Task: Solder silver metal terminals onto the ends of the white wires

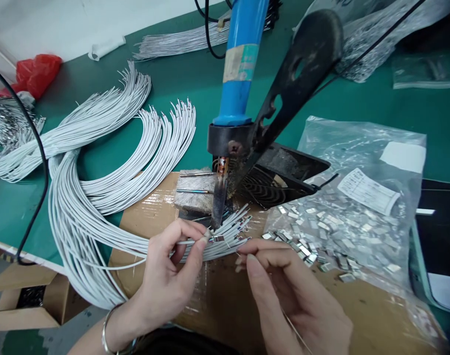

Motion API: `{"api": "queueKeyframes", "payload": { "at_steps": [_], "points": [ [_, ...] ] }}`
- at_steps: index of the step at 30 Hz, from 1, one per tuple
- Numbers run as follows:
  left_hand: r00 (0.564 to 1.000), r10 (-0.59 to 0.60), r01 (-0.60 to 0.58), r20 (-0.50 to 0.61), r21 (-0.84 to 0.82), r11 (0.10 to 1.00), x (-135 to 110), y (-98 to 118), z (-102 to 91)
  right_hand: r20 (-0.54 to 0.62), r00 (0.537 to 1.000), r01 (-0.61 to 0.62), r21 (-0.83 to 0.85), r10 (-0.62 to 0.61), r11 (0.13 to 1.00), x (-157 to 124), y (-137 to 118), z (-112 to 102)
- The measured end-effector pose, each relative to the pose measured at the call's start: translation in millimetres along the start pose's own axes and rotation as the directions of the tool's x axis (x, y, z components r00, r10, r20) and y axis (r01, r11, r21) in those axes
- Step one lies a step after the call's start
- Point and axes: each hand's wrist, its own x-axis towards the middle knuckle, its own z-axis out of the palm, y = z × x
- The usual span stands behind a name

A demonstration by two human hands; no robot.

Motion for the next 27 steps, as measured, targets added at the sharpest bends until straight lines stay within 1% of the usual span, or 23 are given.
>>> {"api": "queueKeyframes", "payload": {
  "at_steps": [2,4,11,18,23,27],
  "points": [
    [1.000,-0.030,0.030,-0.002,-0.026,0.999,0.1,1.2,0.2,0.022,1.000,-0.001,-0.027,0.002,1.000,0.6,0.6,-0.1],
    [0.998,-0.056,0.055,-0.005,-0.049,0.997,0.0,2.1,0.5,0.010,1.000,-0.018,-0.031,0.018,0.999,0.3,-0.6,1.1],
    [0.996,-0.091,0.091,0.006,-0.117,0.989,-2.6,4.9,1.5,-0.044,0.996,-0.078,0.079,0.082,0.994,-7.0,-11.3,9.9],
    [0.999,-0.039,0.038,-0.027,-0.057,0.998,-4.0,3.5,2.2,-0.031,0.996,-0.084,0.078,0.087,0.993,-9.2,-11.1,11.9],
    [0.999,0.036,-0.035,-0.027,0.032,0.999,-6.6,-0.8,1.3,-0.035,0.994,-0.101,0.096,0.104,0.990,-8.6,-11.0,12.8],
    [0.998,0.069,-0.068,-0.013,0.084,0.994,-8.4,-2.3,0.5,-0.037,0.994,-0.102,0.089,0.106,0.991,-7.7,-10.6,12.6]
  ]
}}
